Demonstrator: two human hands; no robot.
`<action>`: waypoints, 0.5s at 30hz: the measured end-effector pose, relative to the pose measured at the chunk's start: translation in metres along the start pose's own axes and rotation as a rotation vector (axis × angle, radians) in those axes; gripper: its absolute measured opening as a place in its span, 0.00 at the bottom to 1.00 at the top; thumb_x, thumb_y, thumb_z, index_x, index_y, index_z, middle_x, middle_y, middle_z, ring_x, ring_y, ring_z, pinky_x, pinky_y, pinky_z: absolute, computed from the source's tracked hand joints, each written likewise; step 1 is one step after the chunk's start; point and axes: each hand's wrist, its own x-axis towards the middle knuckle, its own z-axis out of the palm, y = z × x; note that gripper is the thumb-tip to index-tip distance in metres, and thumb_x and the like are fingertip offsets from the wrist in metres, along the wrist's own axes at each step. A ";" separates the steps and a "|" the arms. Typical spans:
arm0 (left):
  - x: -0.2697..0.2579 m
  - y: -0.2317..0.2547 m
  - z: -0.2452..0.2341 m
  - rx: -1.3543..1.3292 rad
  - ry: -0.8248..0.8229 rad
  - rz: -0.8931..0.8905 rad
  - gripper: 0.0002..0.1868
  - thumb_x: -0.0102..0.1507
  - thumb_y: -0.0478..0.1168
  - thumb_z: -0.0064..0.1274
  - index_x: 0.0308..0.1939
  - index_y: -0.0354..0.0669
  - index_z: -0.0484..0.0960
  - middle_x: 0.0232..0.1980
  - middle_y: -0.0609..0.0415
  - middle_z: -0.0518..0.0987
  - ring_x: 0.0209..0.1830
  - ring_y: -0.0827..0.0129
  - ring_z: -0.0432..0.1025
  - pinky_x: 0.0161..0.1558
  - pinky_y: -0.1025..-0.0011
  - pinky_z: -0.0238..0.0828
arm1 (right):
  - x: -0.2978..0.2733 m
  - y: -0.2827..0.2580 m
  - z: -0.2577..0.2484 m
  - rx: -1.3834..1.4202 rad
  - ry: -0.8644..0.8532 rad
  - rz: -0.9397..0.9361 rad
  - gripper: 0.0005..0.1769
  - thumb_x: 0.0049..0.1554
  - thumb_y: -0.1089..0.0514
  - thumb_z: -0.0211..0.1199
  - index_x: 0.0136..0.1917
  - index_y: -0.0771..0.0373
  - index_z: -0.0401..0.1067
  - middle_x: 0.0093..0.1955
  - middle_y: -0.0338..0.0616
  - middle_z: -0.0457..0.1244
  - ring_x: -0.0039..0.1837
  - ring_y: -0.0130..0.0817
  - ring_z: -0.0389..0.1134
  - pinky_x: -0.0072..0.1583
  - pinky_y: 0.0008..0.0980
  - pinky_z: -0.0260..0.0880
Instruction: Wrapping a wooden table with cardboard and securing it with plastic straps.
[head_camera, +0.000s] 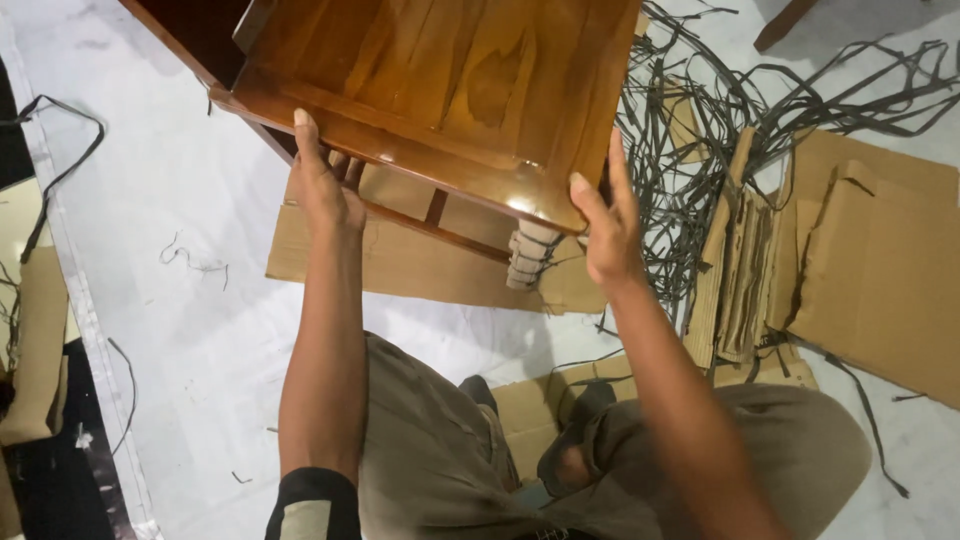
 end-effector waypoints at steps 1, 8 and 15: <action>0.000 -0.001 0.004 0.002 -0.002 0.000 0.56 0.56 0.67 0.69 0.70 0.27 0.62 0.64 0.32 0.73 0.61 0.39 0.75 0.64 0.45 0.73 | 0.005 0.001 -0.005 0.001 0.003 0.000 0.43 0.66 0.54 0.60 0.86 0.57 0.39 0.85 0.65 0.35 0.84 0.63 0.42 0.81 0.59 0.44; -0.004 -0.008 0.019 -0.142 -0.061 -0.133 0.51 0.55 0.60 0.71 0.67 0.31 0.63 0.59 0.36 0.70 0.58 0.40 0.73 0.63 0.44 0.72 | 0.028 0.036 -0.049 0.051 -0.065 -0.023 0.39 0.70 0.56 0.58 0.85 0.56 0.40 0.84 0.67 0.38 0.81 0.63 0.48 0.78 0.57 0.56; -0.012 -0.006 0.019 -0.152 -0.037 -0.140 0.50 0.54 0.56 0.72 0.67 0.30 0.63 0.57 0.36 0.69 0.56 0.40 0.72 0.61 0.41 0.70 | 0.026 0.031 -0.049 0.096 -0.055 -0.035 0.38 0.69 0.60 0.58 0.85 0.56 0.43 0.84 0.63 0.41 0.81 0.56 0.50 0.78 0.52 0.58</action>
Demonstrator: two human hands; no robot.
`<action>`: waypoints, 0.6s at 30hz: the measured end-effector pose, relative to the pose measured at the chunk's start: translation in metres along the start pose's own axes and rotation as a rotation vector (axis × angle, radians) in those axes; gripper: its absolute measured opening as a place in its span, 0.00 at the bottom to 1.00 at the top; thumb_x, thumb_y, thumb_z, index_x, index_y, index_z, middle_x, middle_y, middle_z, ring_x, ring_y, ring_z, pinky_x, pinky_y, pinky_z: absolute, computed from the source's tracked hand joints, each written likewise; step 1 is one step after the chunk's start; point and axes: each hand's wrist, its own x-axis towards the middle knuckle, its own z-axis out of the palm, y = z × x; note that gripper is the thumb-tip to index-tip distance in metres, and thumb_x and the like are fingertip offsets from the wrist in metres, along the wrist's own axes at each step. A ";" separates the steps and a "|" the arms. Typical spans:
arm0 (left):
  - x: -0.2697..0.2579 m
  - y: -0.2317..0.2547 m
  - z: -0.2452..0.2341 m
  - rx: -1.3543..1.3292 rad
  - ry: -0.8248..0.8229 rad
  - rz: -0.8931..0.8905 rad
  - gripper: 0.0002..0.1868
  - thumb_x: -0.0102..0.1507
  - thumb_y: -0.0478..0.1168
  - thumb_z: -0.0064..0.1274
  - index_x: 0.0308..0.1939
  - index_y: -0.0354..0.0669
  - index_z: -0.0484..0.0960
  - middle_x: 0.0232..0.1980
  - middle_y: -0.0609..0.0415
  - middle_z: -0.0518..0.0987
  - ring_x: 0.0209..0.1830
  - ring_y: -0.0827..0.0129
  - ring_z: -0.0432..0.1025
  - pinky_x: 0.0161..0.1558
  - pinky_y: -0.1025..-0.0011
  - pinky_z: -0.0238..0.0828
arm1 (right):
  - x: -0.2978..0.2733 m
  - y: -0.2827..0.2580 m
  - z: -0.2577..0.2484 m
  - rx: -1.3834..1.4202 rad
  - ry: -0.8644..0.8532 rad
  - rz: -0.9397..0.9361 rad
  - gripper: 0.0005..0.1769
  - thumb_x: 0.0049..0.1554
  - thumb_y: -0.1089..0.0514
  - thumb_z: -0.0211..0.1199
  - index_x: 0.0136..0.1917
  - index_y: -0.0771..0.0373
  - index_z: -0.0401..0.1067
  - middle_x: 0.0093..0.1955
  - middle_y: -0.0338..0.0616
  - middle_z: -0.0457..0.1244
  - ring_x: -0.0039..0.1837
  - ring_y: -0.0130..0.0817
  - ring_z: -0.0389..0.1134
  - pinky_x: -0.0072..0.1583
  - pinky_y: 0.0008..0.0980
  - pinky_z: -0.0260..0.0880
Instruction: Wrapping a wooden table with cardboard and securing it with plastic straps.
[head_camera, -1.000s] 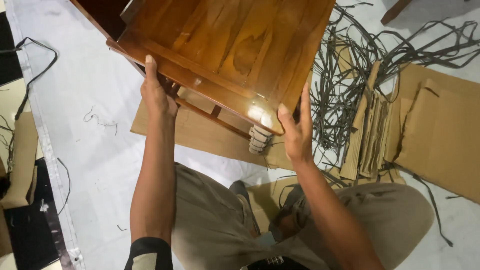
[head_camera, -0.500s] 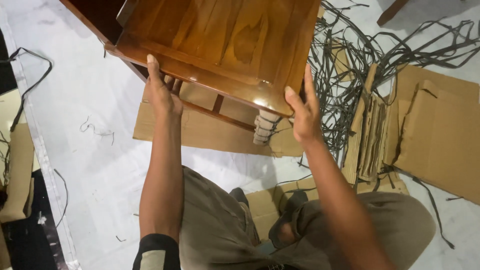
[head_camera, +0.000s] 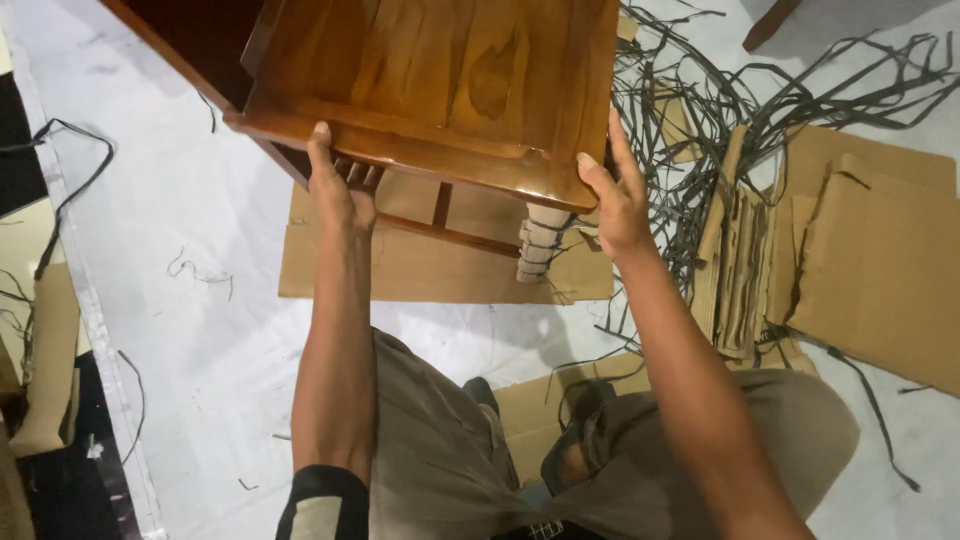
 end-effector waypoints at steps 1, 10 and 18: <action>-0.003 -0.001 -0.002 0.004 0.000 -0.001 0.50 0.54 0.56 0.72 0.67 0.30 0.63 0.57 0.36 0.69 0.56 0.40 0.72 0.61 0.41 0.70 | 0.002 0.006 -0.005 0.003 0.003 0.002 0.38 0.69 0.60 0.58 0.85 0.56 0.43 0.84 0.63 0.41 0.81 0.56 0.50 0.78 0.52 0.58; -0.076 0.020 -0.003 -0.055 0.107 0.003 0.29 0.56 0.48 0.53 0.56 0.32 0.74 0.57 0.43 0.67 0.56 0.53 0.65 0.60 0.57 0.67 | 0.012 -0.014 -0.010 0.095 -0.132 0.106 0.37 0.62 0.65 0.48 0.82 0.67 0.43 0.85 0.56 0.45 0.78 0.38 0.55 0.76 0.34 0.51; -0.095 0.000 -0.008 -0.098 0.148 0.078 0.29 0.58 0.49 0.55 0.56 0.31 0.73 0.56 0.43 0.70 0.53 0.55 0.65 0.55 0.59 0.69 | 0.035 -0.020 -0.024 0.148 -0.212 0.170 0.35 0.61 0.64 0.49 0.81 0.68 0.48 0.81 0.57 0.51 0.73 0.37 0.59 0.72 0.31 0.60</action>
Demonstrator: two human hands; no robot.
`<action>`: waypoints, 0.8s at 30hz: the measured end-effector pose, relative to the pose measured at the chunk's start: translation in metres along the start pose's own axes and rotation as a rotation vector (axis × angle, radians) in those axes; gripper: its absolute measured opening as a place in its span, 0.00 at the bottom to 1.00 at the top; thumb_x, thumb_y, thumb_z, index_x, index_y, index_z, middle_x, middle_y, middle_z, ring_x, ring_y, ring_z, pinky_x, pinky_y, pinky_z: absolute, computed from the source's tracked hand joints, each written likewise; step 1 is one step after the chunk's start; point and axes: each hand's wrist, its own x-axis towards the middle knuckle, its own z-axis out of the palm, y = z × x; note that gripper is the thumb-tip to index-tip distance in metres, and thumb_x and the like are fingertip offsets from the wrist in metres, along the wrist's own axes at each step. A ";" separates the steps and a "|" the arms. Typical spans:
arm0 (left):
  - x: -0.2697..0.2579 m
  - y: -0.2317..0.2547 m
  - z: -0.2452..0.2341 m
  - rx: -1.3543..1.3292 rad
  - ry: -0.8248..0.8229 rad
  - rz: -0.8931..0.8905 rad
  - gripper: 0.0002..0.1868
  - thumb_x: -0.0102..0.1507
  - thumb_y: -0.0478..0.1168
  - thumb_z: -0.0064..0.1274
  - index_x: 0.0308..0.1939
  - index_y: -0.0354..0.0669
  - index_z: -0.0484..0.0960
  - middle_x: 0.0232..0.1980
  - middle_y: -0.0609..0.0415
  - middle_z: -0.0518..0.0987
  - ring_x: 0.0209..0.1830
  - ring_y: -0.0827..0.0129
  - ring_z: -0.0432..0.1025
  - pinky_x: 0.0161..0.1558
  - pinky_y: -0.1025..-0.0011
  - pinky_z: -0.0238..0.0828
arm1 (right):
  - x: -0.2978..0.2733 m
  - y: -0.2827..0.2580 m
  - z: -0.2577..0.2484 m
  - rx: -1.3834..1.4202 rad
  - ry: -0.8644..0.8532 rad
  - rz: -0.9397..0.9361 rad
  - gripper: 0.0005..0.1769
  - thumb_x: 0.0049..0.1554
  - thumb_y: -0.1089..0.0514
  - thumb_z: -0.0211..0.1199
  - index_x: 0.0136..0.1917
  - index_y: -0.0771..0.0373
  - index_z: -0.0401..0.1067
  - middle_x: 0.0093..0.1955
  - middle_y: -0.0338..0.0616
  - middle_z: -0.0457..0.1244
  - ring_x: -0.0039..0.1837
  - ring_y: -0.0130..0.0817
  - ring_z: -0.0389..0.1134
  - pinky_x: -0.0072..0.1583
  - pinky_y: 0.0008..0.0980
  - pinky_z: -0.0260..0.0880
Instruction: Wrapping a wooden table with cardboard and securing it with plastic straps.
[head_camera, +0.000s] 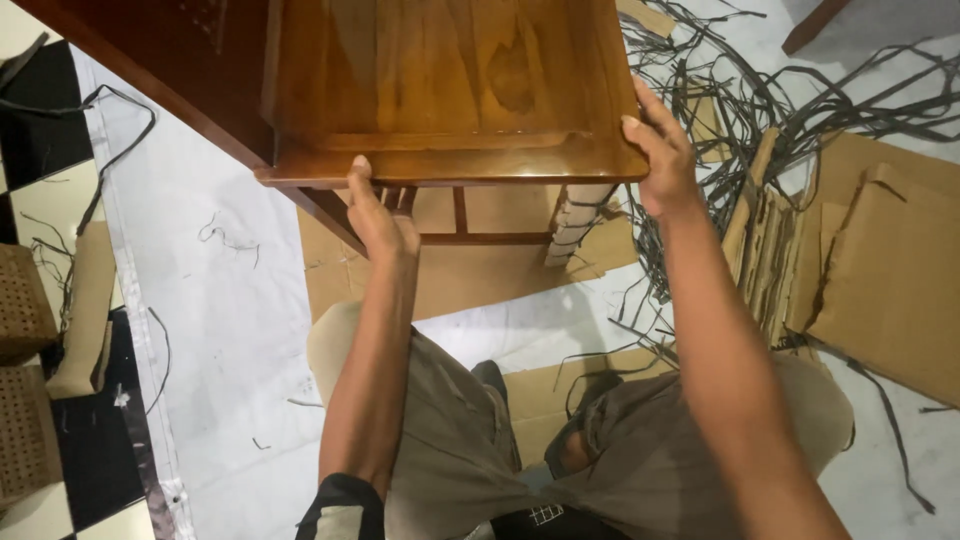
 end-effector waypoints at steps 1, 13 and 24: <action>-0.002 -0.004 0.000 -0.001 0.000 0.003 0.29 0.58 0.49 0.55 0.56 0.31 0.73 0.56 0.43 0.70 0.53 0.55 0.65 0.55 0.59 0.69 | 0.001 0.000 -0.005 0.001 -0.002 -0.001 0.35 0.61 0.64 0.49 0.81 0.68 0.48 0.81 0.57 0.51 0.73 0.37 0.59 0.72 0.31 0.60; -0.045 -0.041 0.000 -0.057 0.028 0.104 0.26 0.61 0.47 0.58 0.54 0.34 0.67 0.47 0.49 0.72 0.44 0.65 0.70 0.49 0.67 0.72 | 0.013 -0.021 -0.039 -0.123 0.025 0.065 0.33 0.61 0.65 0.51 0.78 0.70 0.54 0.79 0.55 0.54 0.74 0.36 0.60 0.72 0.25 0.59; -0.047 -0.073 -0.026 -0.032 -0.139 0.216 0.22 0.69 0.55 0.48 0.55 0.44 0.64 0.43 0.53 0.73 0.43 0.69 0.70 0.55 0.68 0.72 | 0.010 -0.006 -0.039 -0.081 0.152 0.092 0.35 0.59 0.52 0.59 0.76 0.65 0.60 0.73 0.56 0.61 0.66 0.37 0.65 0.66 0.32 0.67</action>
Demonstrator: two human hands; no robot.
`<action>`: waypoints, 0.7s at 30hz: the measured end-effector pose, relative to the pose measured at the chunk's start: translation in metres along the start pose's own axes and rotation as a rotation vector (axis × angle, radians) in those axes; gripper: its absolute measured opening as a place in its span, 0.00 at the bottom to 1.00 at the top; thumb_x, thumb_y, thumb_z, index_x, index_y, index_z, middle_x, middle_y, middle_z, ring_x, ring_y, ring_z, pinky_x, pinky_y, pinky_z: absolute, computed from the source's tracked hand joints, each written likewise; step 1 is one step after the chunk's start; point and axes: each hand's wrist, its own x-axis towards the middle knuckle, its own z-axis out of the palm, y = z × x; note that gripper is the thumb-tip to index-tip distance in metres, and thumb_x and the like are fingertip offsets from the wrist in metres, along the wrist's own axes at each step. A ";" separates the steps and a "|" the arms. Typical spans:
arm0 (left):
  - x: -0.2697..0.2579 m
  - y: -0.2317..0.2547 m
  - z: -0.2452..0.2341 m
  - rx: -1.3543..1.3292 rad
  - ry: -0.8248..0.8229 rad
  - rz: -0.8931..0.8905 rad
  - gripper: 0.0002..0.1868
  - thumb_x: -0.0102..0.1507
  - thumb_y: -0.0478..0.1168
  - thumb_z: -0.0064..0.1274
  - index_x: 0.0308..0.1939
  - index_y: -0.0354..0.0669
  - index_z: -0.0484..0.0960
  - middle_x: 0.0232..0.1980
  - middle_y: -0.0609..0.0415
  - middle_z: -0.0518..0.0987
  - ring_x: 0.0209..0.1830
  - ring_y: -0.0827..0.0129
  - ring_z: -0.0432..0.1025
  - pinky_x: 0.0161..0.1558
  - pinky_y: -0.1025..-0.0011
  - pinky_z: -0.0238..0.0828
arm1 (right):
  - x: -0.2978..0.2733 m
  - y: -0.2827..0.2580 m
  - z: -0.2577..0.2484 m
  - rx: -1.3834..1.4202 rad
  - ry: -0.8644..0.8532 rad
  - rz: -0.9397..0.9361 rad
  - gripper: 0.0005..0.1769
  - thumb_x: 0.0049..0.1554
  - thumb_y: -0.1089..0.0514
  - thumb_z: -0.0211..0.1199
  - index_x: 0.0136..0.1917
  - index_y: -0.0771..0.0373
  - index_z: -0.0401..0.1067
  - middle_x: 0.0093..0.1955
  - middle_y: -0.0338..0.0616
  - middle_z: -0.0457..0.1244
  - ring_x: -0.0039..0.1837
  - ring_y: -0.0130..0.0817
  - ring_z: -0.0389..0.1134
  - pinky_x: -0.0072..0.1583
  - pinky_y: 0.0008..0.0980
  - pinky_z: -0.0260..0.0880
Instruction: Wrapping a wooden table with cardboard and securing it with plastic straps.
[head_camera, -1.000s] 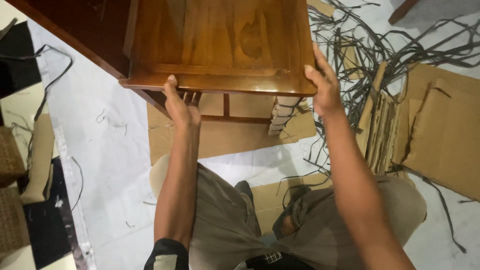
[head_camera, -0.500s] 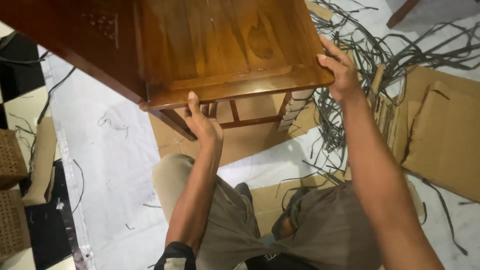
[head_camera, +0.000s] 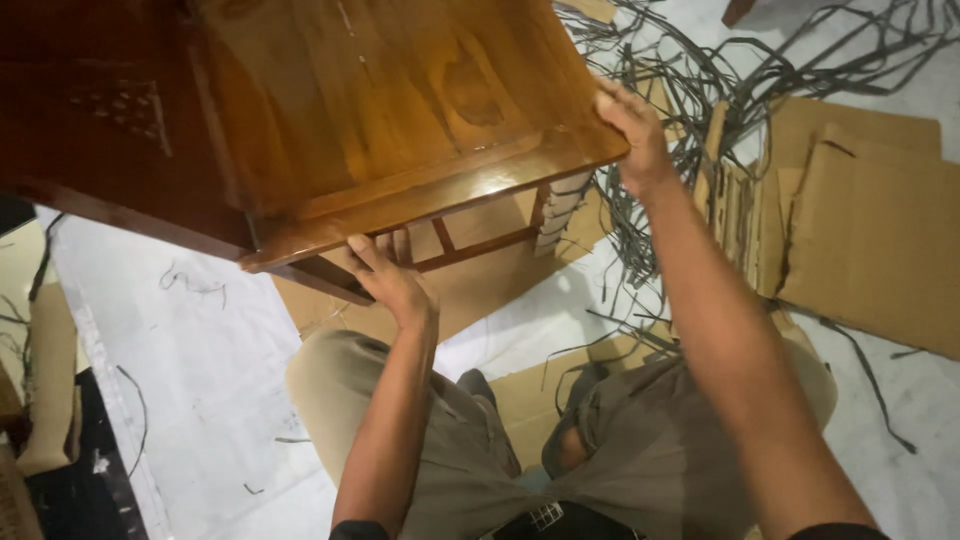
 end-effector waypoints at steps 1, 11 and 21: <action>-0.008 -0.007 0.002 -0.003 0.002 -0.004 0.22 0.69 0.55 0.48 0.55 0.44 0.64 0.43 0.53 0.73 0.43 0.69 0.70 0.55 0.68 0.72 | -0.002 0.012 -0.005 -0.004 0.001 0.001 0.35 0.59 0.52 0.59 0.76 0.65 0.60 0.73 0.56 0.61 0.66 0.37 0.65 0.66 0.32 0.67; -0.082 -0.133 -0.010 0.908 -0.287 -0.369 0.10 0.63 0.49 0.59 0.34 0.48 0.86 0.32 0.52 0.82 0.35 0.65 0.73 0.43 0.64 0.71 | -0.091 0.120 -0.037 -0.157 0.477 0.282 0.14 0.57 0.40 0.67 0.45 0.51 0.76 0.38 0.36 0.69 0.40 0.24 0.68 0.44 0.25 0.62; -0.112 -0.221 -0.050 1.289 -0.699 -0.531 0.07 0.61 0.58 0.58 0.39 0.70 0.86 0.30 0.68 0.84 0.38 0.72 0.81 0.48 0.69 0.76 | -0.161 0.289 -0.148 -0.948 0.229 0.654 0.23 0.58 0.35 0.66 0.63 0.42 0.77 0.62 0.35 0.70 0.60 0.34 0.73 0.62 0.39 0.73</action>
